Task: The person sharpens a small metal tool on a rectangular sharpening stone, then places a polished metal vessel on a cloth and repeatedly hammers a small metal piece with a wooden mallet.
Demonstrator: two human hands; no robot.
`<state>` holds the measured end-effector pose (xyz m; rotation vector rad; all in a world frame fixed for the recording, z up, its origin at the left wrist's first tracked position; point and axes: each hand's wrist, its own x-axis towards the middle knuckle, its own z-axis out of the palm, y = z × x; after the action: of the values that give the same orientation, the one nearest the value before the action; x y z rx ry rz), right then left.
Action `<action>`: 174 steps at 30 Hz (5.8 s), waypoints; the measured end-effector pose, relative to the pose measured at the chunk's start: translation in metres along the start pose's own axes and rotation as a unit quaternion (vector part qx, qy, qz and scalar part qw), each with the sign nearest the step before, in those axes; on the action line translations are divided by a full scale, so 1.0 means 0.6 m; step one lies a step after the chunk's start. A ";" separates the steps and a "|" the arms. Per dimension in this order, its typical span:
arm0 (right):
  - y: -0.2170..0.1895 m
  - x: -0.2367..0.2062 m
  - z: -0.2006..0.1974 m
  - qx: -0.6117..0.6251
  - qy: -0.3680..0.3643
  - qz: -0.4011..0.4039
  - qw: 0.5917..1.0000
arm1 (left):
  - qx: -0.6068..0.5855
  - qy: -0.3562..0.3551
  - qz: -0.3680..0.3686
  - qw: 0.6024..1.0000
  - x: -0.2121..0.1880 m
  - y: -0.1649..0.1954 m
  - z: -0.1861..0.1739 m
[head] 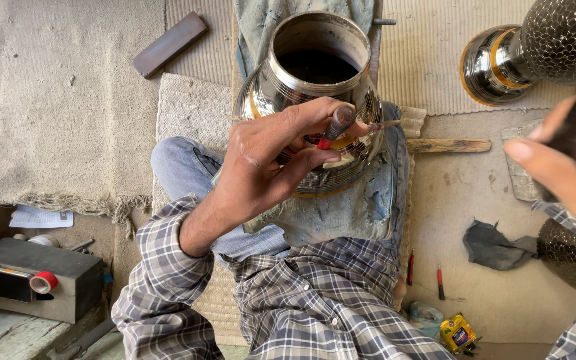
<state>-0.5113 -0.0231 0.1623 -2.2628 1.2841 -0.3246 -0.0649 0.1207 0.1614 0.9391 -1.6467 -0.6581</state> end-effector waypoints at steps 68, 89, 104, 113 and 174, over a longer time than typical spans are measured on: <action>-0.169 0.090 0.001 -0.062 -0.041 -0.179 0.981 | 0.010 0.090 -0.036 0.995 -0.027 -0.002 0.033; -0.180 0.099 -0.007 -0.156 0.007 -0.300 0.941 | -0.034 0.078 -0.103 0.991 -0.011 -0.001 0.025; -0.170 0.093 -0.001 -0.156 0.017 -0.305 0.939 | -0.004 0.069 -0.036 0.997 -0.023 -0.001 0.016; -0.019 0.080 0.032 -0.153 0.027 -0.222 0.963 | 0.026 0.036 -0.044 0.998 -0.010 0.001 0.009; -0.114 0.025 0.078 -0.206 0.108 -0.318 0.919 | -0.004 0.130 -0.087 0.988 -0.020 0.017 0.029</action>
<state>-0.4329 0.0075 0.1596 -3.0555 0.7076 -0.5882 -0.0831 0.1355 0.1587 1.1230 -1.3413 -0.6291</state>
